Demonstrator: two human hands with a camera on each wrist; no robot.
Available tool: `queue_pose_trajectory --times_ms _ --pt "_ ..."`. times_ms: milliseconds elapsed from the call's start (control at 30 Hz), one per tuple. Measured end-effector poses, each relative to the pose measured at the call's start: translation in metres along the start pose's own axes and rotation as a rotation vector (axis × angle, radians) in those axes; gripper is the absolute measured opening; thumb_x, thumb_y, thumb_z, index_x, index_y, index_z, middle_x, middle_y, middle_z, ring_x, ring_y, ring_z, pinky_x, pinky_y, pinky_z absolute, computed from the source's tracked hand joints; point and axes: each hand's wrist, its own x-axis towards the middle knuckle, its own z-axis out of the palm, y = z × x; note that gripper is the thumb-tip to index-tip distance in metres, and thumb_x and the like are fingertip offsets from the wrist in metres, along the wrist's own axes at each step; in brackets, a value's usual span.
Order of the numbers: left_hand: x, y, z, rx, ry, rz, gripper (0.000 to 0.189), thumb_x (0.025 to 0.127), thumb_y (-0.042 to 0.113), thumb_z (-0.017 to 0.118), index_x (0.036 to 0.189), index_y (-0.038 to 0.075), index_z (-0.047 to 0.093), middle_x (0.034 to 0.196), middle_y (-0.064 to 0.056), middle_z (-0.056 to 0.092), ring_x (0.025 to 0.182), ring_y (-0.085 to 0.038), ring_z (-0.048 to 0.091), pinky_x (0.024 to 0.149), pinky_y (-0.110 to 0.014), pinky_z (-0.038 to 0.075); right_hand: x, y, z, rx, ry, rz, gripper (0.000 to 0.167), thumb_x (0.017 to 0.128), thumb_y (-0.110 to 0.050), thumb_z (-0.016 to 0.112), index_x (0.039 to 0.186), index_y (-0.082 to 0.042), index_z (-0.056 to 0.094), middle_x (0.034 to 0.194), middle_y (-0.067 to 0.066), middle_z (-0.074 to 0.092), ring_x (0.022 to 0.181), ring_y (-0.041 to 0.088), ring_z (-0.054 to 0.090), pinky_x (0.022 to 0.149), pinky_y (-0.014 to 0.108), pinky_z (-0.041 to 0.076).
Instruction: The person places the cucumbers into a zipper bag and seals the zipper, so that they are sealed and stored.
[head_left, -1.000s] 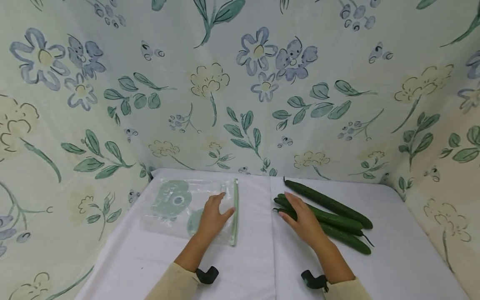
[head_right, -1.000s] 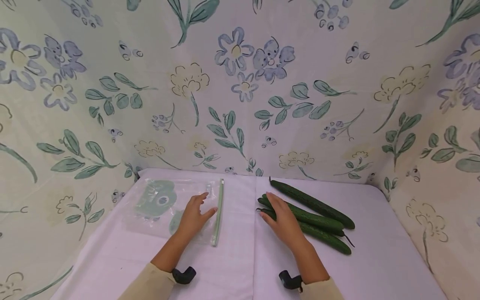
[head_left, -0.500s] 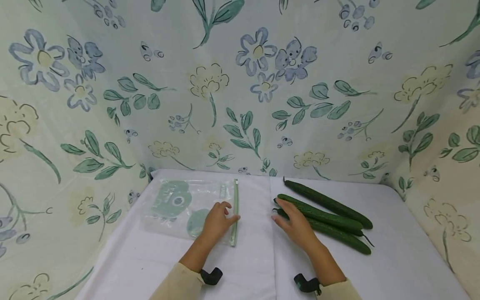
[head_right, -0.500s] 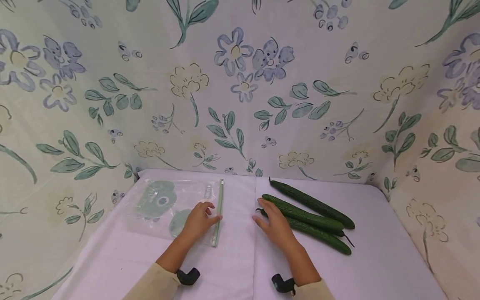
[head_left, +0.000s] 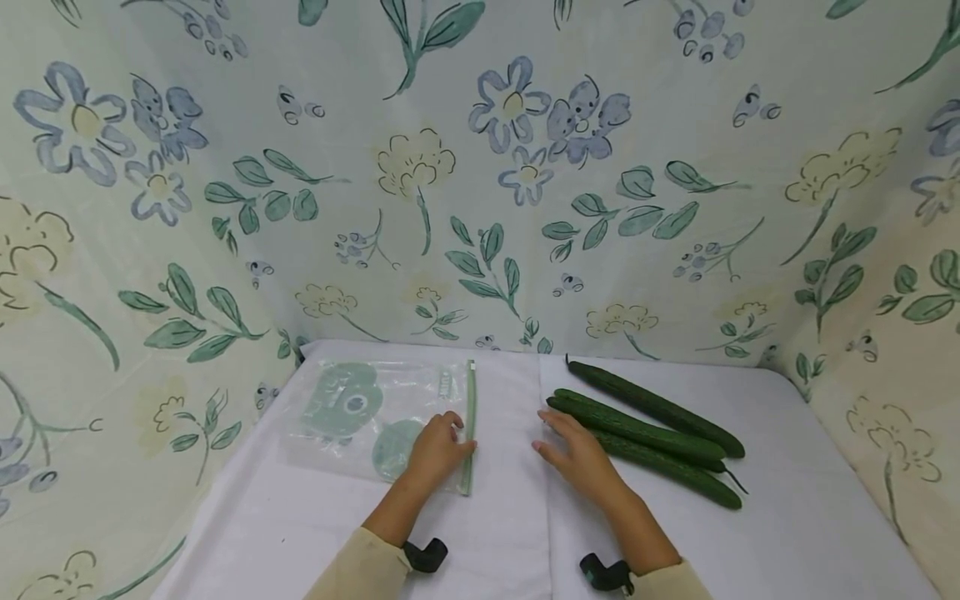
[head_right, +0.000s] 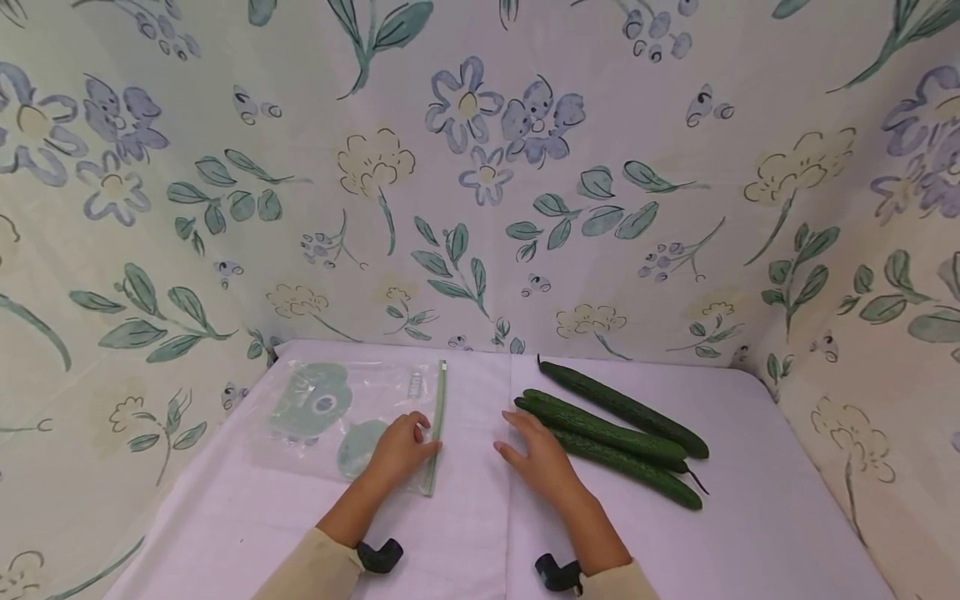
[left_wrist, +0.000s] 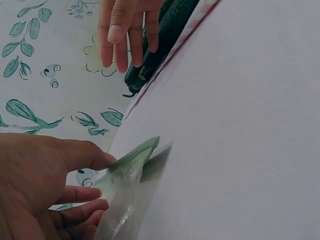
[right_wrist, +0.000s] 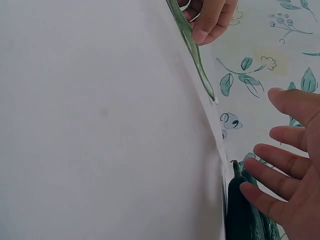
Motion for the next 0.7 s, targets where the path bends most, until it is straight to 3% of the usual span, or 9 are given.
queue_pose_trajectory --times_ms 167,367,700 --pt "-0.001 -0.004 0.000 -0.050 0.029 0.031 0.024 0.082 0.015 0.073 0.103 0.005 0.070 0.083 -0.004 0.060 0.072 -0.014 0.053 0.064 -0.028 0.047 -0.001 -0.003 0.005 0.019 0.002 0.008 0.062 0.094 -0.038 0.070 0.149 -0.016 0.051 0.152 0.010 0.051 0.135 0.031 0.055 0.112 0.056 0.045" --pt "0.000 -0.006 0.002 -0.177 0.032 0.026 0.026 0.081 0.008 0.064 0.105 0.002 0.072 0.090 -0.005 0.065 0.080 -0.014 0.060 0.069 -0.026 0.052 -0.001 -0.007 0.012 0.038 -0.005 -0.003 0.061 0.094 -0.042 0.069 0.147 -0.017 0.053 0.143 0.004 0.058 0.130 0.027 0.058 0.109 0.054 0.048" --pt "0.000 0.002 -0.002 -0.310 0.003 0.014 0.019 0.083 0.009 0.064 0.101 0.006 0.067 0.090 -0.003 0.065 0.075 -0.011 0.059 0.064 -0.023 0.051 0.003 -0.019 0.021 0.081 -0.017 -0.054 0.056 0.095 -0.035 0.070 0.145 -0.015 0.055 0.135 0.003 0.064 0.122 0.022 0.063 0.104 0.047 0.053"
